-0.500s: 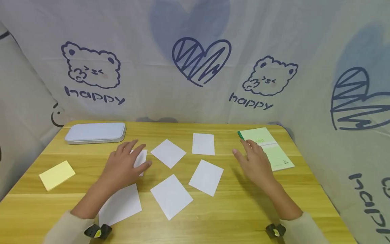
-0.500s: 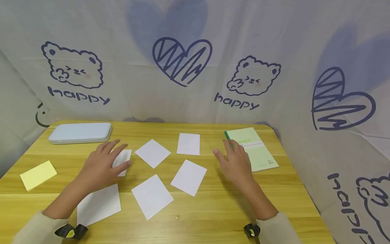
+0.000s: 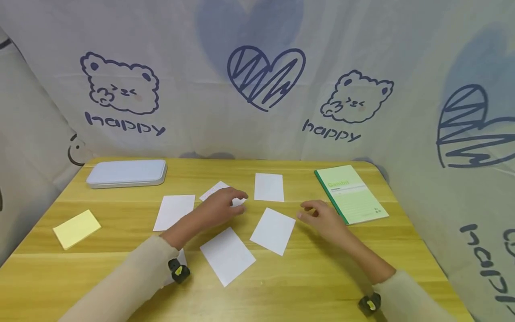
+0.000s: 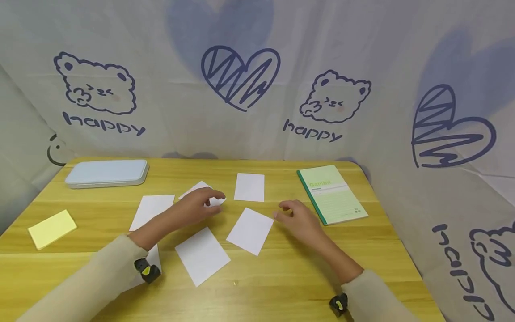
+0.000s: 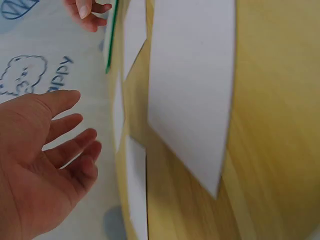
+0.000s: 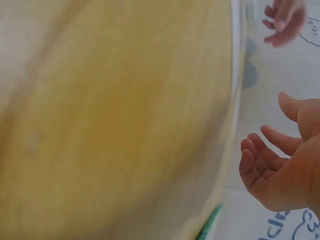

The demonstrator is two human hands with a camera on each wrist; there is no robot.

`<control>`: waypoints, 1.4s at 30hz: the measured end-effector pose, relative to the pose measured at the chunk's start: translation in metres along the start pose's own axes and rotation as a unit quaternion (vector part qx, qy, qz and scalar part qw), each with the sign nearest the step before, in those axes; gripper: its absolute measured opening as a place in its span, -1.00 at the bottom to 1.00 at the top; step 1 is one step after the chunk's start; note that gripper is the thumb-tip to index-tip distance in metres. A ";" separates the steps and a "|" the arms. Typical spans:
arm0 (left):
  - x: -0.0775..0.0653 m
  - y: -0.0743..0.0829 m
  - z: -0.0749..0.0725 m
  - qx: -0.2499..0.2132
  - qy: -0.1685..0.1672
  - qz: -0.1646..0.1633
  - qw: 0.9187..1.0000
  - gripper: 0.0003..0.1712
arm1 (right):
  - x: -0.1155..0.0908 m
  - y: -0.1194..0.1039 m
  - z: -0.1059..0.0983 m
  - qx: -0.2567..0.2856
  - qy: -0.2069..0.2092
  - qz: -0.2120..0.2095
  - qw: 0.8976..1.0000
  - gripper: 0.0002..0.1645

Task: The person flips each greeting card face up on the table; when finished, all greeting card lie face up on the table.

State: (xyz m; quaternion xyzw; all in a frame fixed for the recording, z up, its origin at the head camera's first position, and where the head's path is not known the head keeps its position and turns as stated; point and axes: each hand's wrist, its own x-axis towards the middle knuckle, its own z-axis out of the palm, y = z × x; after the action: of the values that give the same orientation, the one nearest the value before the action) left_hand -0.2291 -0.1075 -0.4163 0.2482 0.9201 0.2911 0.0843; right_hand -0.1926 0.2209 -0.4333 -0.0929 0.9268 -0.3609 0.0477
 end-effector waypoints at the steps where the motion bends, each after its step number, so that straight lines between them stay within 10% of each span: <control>1: 0.007 0.000 0.004 -0.011 -0.012 -0.001 1.000 -0.55 | 0.000 0.001 0.002 0.002 -0.004 0.000 1.000 -0.34; 20: 0.059 0.017 0.042 -0.031 -0.097 0.015 0.995 -0.58 | -0.001 -0.006 0.035 -0.098 0.029 0.042 0.994 -0.55; 42: 0.070 0.023 0.047 -0.012 -0.095 -0.003 0.995 -0.77 | -0.002 -0.005 0.034 -0.055 0.022 0.052 0.997 -0.52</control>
State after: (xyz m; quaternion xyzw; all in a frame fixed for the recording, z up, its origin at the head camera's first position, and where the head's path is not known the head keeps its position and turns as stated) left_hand -0.2663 -0.0323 -0.4421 0.2714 0.9050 0.2769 0.1753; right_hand -0.1844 0.1954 -0.4543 -0.0394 0.9495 -0.3087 0.0403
